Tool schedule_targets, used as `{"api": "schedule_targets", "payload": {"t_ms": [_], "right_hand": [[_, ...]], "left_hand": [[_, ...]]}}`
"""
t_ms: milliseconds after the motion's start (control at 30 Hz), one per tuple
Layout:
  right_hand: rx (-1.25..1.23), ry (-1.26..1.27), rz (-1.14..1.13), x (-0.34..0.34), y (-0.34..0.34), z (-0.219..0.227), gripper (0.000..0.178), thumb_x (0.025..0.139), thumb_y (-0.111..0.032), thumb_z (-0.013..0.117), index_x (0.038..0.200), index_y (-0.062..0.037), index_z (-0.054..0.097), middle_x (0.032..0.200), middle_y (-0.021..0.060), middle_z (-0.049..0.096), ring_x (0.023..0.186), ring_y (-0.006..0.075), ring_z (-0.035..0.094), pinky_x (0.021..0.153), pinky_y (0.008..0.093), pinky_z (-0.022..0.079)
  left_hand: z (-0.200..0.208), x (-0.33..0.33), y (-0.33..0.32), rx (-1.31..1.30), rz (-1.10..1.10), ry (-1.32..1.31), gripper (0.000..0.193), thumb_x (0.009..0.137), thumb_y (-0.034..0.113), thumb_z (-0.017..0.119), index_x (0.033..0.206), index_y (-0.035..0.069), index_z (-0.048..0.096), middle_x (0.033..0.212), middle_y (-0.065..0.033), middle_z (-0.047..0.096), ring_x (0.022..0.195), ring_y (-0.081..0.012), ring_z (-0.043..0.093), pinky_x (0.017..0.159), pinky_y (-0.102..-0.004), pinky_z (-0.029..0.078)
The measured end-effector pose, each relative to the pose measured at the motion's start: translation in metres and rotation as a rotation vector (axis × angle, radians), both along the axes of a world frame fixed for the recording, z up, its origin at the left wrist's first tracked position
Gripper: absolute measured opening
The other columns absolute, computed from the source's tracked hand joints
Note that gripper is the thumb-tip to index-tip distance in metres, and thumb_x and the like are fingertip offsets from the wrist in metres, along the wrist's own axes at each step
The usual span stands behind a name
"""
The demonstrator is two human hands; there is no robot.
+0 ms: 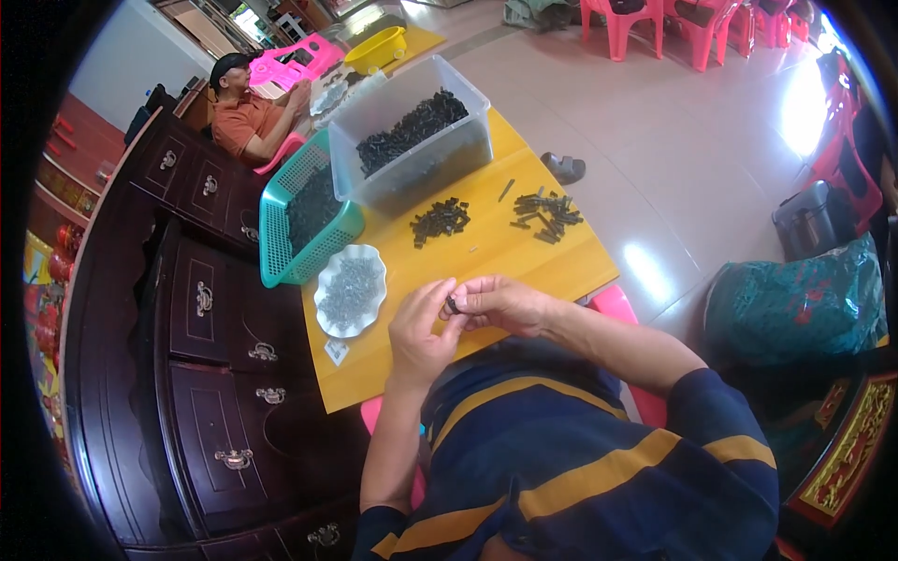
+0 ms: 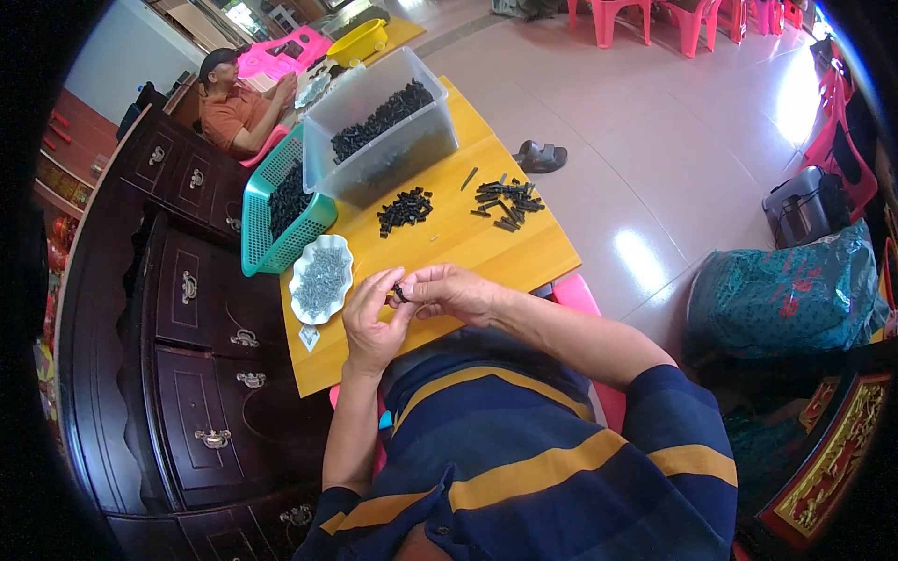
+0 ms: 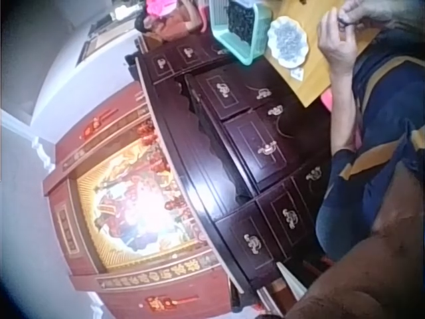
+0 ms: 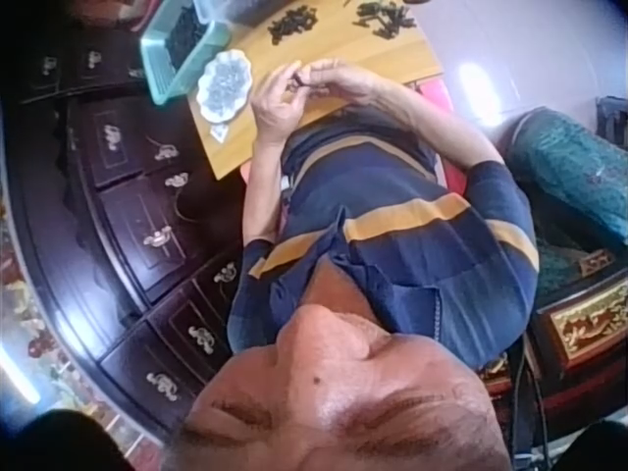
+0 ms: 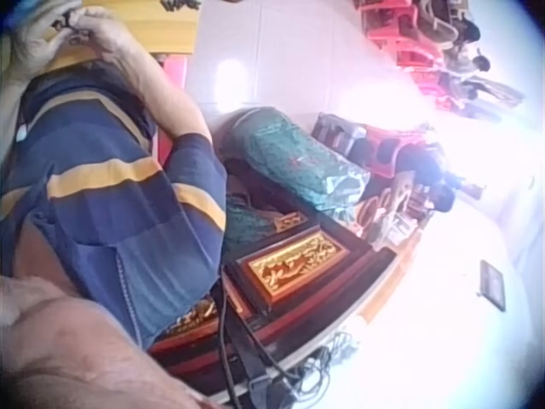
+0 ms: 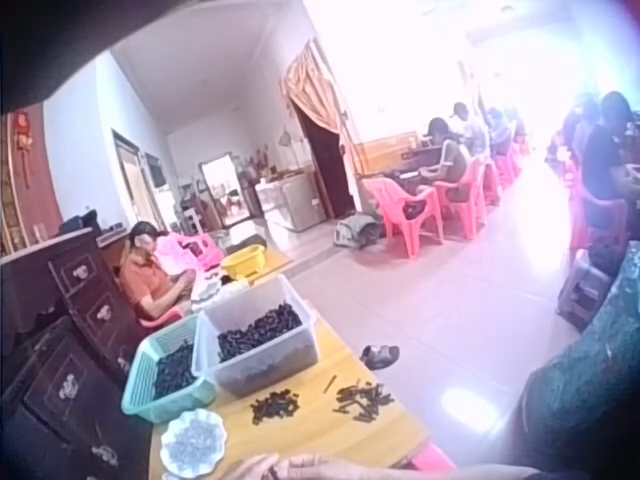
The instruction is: The person assembles small plastic components by hand, inserting pins and screws into the pieces taken from containers on the table.
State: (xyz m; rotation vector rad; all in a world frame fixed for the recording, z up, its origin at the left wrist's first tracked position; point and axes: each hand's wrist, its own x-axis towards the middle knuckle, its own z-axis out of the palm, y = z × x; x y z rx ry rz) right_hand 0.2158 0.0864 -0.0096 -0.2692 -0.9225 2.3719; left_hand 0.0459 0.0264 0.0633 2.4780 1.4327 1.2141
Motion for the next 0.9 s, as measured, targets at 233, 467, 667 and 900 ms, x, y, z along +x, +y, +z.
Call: {"api": "schedule_targets", "payload": {"t_ms": [233, 467, 667, 900], "right_hand": [[-0.015, -0.013, 0.019, 0.0008, 0.0006, 0.0019, 0.026, 0.104, -0.034, 0.062, 0.114, -0.0116, 0.071, 0.110, -0.0010, 0.074, 0.099, 0.0070, 0.067, 0.086, 0.0269, 0.053], [-0.039, 0.015, 0.042, 0.0026, -0.0007, 0.0038, 0.030, 0.104, -0.035, 0.062, 0.115, -0.0086, 0.071, 0.106, 0.0007, 0.072, 0.098, 0.0102, 0.066, 0.089, 0.0276, 0.052], [-0.066, 0.041, 0.045, 0.0020, -0.0012, 0.0026, 0.028, 0.105, -0.032, 0.060, 0.115, -0.0076, 0.071, 0.106, 0.0013, 0.073, 0.100, 0.0110, 0.067, 0.088, 0.0284, 0.053], [-0.042, 0.066, 0.064, 0.0031, -0.0002, 0.0040, 0.028, 0.106, -0.031, 0.059, 0.115, -0.0078, 0.071, 0.109, 0.0019, 0.073, 0.101, 0.0123, 0.067, 0.089, 0.0290, 0.053]], "left_hand": [[-0.0019, 0.0015, -0.0015, -0.067, 0.000, -0.132, 0.038, 0.072, 0.001, 0.084, 0.108, 0.002, 0.071, 0.101, -0.0127, 0.072, 0.082, -0.0268, 0.068, 0.074, -0.0347, 0.056], [0.0013, -0.0007, -0.0025, -0.049, -0.012, -0.112, 0.035, 0.074, 0.002, 0.084, 0.106, 0.001, 0.071, 0.098, -0.0110, 0.073, 0.078, -0.0237, 0.067, 0.070, -0.0326, 0.054], [0.0025, 0.0002, -0.0022, -0.028, -0.017, -0.091, 0.031, 0.076, 0.002, 0.082, 0.105, 0.001, 0.071, 0.096, -0.0111, 0.073, 0.078, -0.0240, 0.066, 0.070, -0.0325, 0.054], [0.0010, -0.0012, -0.0002, 0.013, -0.037, -0.087, 0.028, 0.078, 0.002, 0.080, 0.104, 0.002, 0.071, 0.098, -0.0125, 0.073, 0.087, -0.0278, 0.069, 0.072, -0.0350, 0.057]]}}
